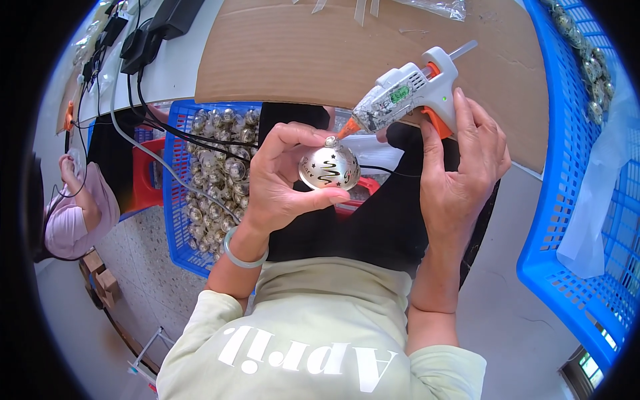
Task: Gluing small white ribbons onto gold spherical ornaments using a hot glue gun.
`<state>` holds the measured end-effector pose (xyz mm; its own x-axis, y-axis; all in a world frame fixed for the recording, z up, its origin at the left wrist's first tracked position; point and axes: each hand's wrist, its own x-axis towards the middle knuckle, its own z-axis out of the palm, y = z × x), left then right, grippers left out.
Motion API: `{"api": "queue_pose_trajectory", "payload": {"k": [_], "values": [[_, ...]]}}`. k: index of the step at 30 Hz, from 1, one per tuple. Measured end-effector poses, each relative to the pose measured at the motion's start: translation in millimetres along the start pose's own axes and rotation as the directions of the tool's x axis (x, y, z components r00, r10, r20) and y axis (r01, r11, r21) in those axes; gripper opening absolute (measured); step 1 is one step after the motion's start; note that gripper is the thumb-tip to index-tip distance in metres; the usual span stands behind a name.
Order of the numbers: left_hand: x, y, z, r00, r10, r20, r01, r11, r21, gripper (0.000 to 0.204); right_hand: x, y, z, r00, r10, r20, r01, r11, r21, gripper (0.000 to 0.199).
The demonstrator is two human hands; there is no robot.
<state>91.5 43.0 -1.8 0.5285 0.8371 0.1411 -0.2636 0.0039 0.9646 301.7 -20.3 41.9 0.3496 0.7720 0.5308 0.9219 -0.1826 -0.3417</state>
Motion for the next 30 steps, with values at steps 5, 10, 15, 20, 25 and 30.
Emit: {"api": "queue_pose_trajectory", "payload": {"k": [5, 10, 15, 20, 25, 30], "values": [[2, -1, 4, 1.000, 0.018, -0.019, -0.019, 1.000, -0.020, 0.063, -1, -1, 0, 1.000, 0.020, 0.003, -0.020, 1.000, 0.009, 0.044], [1, -2, 5, 0.998, 0.040, -0.045, -0.042, 0.999, -0.035, 0.061, -2, -2, -1, 1.000, 0.031, 0.002, -0.031, 1.000, -0.003, 0.043], [0, 0, 5, 0.998, 0.032, -0.046, -0.033, 0.999, -0.037, 0.060, -2, -3, -2, 1.000, 0.029, -0.007, -0.029, 1.000, 0.004, 0.042], [0, 3, 7, 0.998, 0.013, -0.056, -0.017, 0.998, -0.065, 0.059, -5, -3, -2, 0.999, 0.039, -0.016, -0.039, 0.999, 0.016, 0.042], [-2, 3, 7, 0.998, 0.015, -0.064, -0.017, 1.000, -0.024, 0.060, -7, -2, 0, 0.999, 0.037, -0.031, -0.036, 0.999, 0.025, 0.042], [0, 2, 11, 0.982, 0.144, -0.123, -0.121, 0.977, 0.177, 0.057, -9, -2, -1, 0.999, 0.038, -0.037, -0.037, 0.999, 0.029, 0.042]]}}
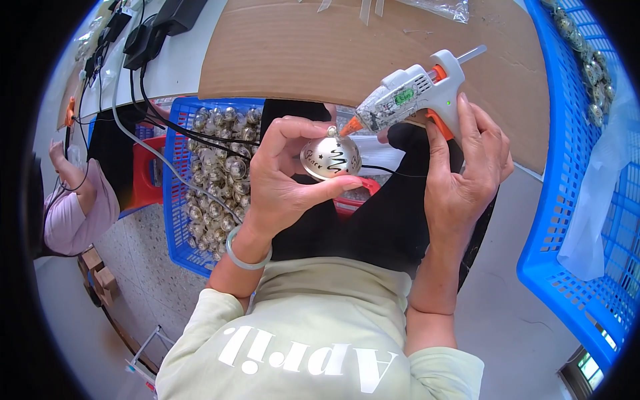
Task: Gluing small white ribbons onto gold spherical ornaments using a hot glue gun.
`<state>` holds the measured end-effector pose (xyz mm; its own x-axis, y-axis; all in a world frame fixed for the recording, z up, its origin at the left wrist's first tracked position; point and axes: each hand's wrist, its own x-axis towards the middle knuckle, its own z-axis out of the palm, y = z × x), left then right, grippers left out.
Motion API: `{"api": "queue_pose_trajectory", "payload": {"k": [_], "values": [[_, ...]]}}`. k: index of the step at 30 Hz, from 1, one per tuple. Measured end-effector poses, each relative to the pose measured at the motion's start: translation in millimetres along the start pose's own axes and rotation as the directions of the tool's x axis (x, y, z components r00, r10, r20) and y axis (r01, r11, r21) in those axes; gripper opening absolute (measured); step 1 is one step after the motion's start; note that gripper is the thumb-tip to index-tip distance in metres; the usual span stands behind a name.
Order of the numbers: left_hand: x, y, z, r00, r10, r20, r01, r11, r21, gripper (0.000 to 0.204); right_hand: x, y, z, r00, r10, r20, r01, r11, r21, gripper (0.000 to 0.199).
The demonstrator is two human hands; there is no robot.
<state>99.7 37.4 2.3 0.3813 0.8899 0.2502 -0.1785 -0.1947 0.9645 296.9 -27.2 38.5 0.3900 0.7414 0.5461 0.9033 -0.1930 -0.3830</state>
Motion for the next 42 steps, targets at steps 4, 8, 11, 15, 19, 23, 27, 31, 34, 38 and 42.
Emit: {"api": "queue_pose_trajectory", "payload": {"k": [4, 8, 11, 15, 19, 23, 27, 31, 34, 38, 42], "values": [[-2, 4, -2, 0.996, -0.064, 0.062, 0.056, 0.991, 0.118, 0.063, 0, -1, -1, 1.000, 0.019, -0.004, -0.019, 1.000, 0.016, 0.042], [-3, 8, -1, 0.997, -0.056, 0.044, 0.049, 0.988, 0.146, 0.063, -1, -2, 0, 1.000, 0.008, -0.013, -0.007, 1.000, 0.019, 0.042], [-4, 10, 0, 0.998, -0.050, 0.035, 0.044, 0.985, 0.166, 0.062, -1, -2, 0, 1.000, 0.002, -0.006, -0.002, 1.000, 0.006, 0.042], [-3, 8, 1, 0.997, -0.064, 0.033, 0.057, 0.984, 0.168, 0.061, -1, -1, -1, 1.000, -0.006, -0.019, 0.006, 1.000, 0.003, 0.042], [-4, 8, 1, 0.999, -0.043, 0.023, 0.038, 0.985, 0.170, 0.061, -2, -1, 1, 1.000, -0.010, -0.027, 0.010, 1.000, 0.002, 0.041], [-3, 10, 2, 0.998, -0.049, 0.034, 0.042, 0.985, 0.170, 0.062, -1, 0, 1, 1.000, -0.003, -0.018, 0.003, 1.000, 0.000, 0.040], [-2, 10, 1, 0.998, -0.048, 0.045, 0.040, 0.984, 0.173, 0.062, 1, 2, 2, 1.000, -0.007, -0.030, 0.007, 1.000, 0.001, 0.041], [-1, 8, 2, 0.998, -0.048, 0.038, 0.042, 0.988, 0.149, 0.062, 2, 3, 3, 0.999, -0.020, -0.032, 0.020, 1.000, 0.001, 0.042], [-2, 10, 1, 0.996, -0.077, 0.035, 0.073, 0.991, 0.115, 0.062, 4, 1, -1, 1.000, -0.006, -0.016, 0.006, 1.000, 0.012, 0.041], [-1, 14, 0, 0.995, -0.085, 0.045, 0.082, 0.995, 0.064, 0.062, 4, -3, -6, 1.000, -0.010, -0.021, 0.010, 1.000, 0.010, 0.041], [-3, 19, -2, 0.995, -0.079, 0.059, 0.077, 0.996, 0.037, 0.062, 5, -9, -12, 1.000, 0.014, 0.008, -0.014, 1.000, 0.013, 0.043]]}}
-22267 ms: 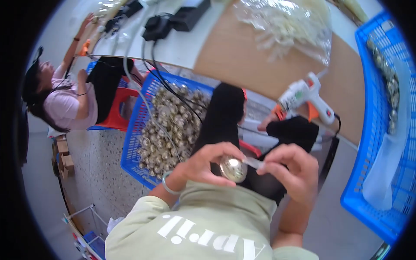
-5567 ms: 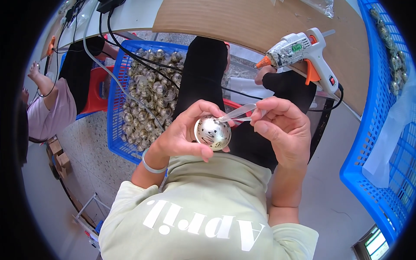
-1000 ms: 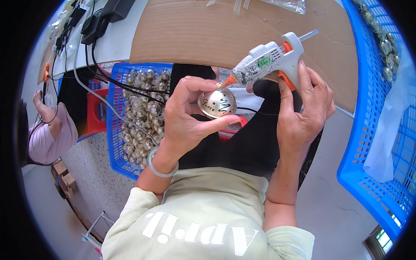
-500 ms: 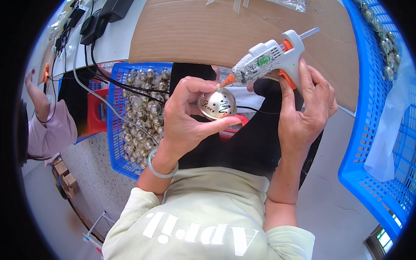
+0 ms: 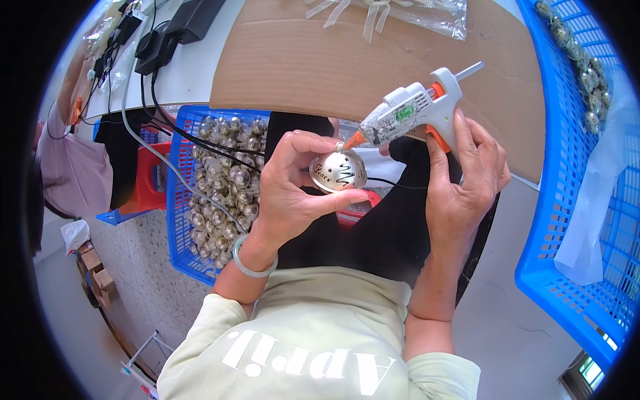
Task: Gluing small white ribbons onto gold spherical ornaments using a hot glue gun.
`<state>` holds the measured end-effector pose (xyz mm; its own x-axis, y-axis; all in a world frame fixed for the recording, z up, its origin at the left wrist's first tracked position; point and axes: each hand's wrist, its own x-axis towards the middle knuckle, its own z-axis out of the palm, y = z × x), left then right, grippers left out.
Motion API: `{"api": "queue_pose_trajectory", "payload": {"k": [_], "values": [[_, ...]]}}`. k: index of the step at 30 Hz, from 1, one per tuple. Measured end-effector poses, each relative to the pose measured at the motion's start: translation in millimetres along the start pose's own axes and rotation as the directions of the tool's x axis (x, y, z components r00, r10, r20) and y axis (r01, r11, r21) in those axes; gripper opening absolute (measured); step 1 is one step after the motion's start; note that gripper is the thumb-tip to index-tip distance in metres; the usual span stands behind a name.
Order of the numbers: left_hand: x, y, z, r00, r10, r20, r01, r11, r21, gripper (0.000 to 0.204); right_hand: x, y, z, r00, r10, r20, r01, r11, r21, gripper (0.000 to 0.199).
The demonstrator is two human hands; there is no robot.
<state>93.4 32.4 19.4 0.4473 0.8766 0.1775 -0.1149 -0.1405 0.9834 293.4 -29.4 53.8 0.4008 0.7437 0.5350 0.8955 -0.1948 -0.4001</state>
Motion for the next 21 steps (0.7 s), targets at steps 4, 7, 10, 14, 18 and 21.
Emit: {"api": "queue_pose_trajectory", "payload": {"k": [4, 7, 10, 14, 18, 21], "values": [[-4, 5, -2, 0.999, -0.039, -0.036, 0.033, 0.985, -0.170, 0.057, 3, -7, -7, 1.000, -0.025, -0.002, 0.025, 0.999, 0.033, 0.048], [-8, 12, -10, 0.997, -0.073, 0.013, 0.074, 0.961, -0.267, 0.056, 3, -12, -11, 1.000, -0.030, 0.010, 0.030, 0.999, 0.015, 0.048], [-14, 18, -20, 0.987, -0.123, 0.100, 0.155, 0.890, -0.430, 0.062, 2, -19, -14, 1.000, -0.023, 0.019, 0.023, 1.000, -0.008, 0.048], [-25, 14, -43, 0.959, -0.169, 0.227, 0.277, 0.730, -0.625, 0.063, 7, -26, -20, 0.999, -0.033, 0.008, 0.034, 0.999, -0.034, 0.046], [-43, 17, -79, 0.926, -0.253, 0.280, 0.376, 0.554, -0.743, 0.056, 18, -37, -25, 0.998, -0.020, 0.055, 0.022, 0.999, -0.029, 0.045], [-60, 19, -103, 0.935, -0.298, 0.190, 0.344, 0.647, -0.680, 0.057, 25, -46, -34, 0.986, -0.062, 0.153, 0.081, 0.990, -0.117, 0.047]]}}
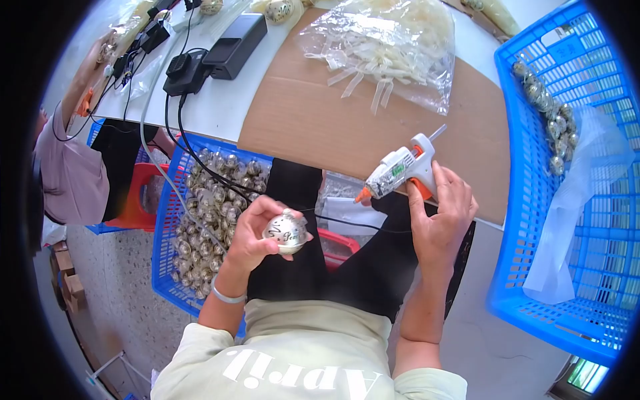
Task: Gluing small white ribbons onto gold spherical ornaments using a hot glue gun.
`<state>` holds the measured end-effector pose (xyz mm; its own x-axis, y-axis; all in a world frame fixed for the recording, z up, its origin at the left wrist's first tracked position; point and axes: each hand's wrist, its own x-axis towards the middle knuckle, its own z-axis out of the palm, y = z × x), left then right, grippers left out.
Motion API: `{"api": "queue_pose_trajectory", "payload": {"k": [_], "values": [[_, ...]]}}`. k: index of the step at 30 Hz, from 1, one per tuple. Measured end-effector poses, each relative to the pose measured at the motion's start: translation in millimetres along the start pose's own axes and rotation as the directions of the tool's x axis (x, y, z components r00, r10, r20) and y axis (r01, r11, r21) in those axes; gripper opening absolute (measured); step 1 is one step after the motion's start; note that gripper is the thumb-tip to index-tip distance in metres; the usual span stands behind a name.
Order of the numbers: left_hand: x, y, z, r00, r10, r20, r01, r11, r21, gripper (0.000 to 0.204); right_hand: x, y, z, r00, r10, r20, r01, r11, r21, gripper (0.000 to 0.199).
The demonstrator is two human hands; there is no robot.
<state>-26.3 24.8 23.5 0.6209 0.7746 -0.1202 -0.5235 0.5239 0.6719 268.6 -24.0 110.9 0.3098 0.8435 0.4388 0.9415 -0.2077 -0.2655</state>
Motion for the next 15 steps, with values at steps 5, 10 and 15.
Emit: {"api": "queue_pose_trajectory", "payload": {"k": [5, 10, 15], "values": [[-23, 21, -17, 0.993, 0.087, -0.078, -0.080, 0.993, 0.090, 0.058, 15, -19, -10, 0.992, 0.035, 0.122, -0.032, 0.999, -0.023, 0.043], [-36, 24, -24, 0.987, 0.128, -0.099, -0.108, 0.978, 0.180, 0.060, 60, -39, -37, 0.971, -0.225, 0.083, 0.216, 0.971, 0.102, 0.037], [-43, 18, -18, 0.980, 0.196, -0.027, -0.182, 0.948, 0.261, 0.058, 143, -75, -1, 0.845, -0.505, 0.175, 0.458, 0.853, 0.251, 0.026]]}}
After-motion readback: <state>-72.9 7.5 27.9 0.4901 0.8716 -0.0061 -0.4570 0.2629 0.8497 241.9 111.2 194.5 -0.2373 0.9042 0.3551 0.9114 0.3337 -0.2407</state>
